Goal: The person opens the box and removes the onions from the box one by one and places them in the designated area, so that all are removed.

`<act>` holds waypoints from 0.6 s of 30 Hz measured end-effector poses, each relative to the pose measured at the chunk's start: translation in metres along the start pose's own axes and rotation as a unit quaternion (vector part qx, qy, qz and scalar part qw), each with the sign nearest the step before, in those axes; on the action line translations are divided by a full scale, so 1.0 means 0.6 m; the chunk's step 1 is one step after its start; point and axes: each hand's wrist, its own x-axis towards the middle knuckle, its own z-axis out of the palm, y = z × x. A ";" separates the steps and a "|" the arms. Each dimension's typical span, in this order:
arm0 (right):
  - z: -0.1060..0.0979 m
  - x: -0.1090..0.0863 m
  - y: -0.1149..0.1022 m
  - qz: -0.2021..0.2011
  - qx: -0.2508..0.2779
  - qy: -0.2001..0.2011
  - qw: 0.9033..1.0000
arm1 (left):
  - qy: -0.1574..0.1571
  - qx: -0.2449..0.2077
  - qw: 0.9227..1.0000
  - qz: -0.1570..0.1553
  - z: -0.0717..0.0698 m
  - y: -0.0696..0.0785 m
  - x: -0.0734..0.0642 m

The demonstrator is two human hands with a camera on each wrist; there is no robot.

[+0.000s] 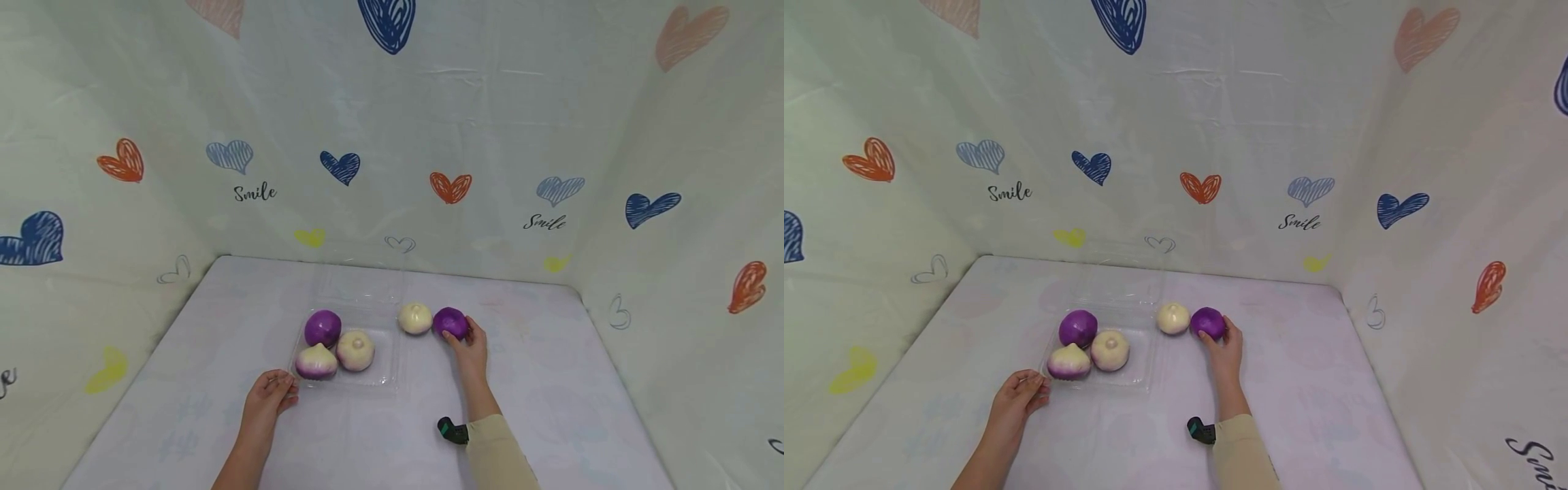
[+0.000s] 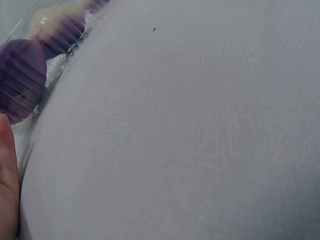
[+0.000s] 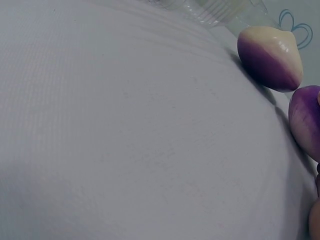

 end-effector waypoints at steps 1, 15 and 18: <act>0.000 0.000 0.000 0.000 -0.003 0.000 1.000 | 0.000 0.000 1.000 0.001 0.000 0.000 0.000; 0.001 0.001 -0.002 0.003 -0.019 -0.009 1.000 | -0.006 -0.013 1.000 0.010 0.001 -0.001 -0.001; 0.000 0.001 -0.002 -0.008 -0.013 -0.010 1.000 | -0.004 -0.010 1.000 0.012 0.000 -0.001 -0.002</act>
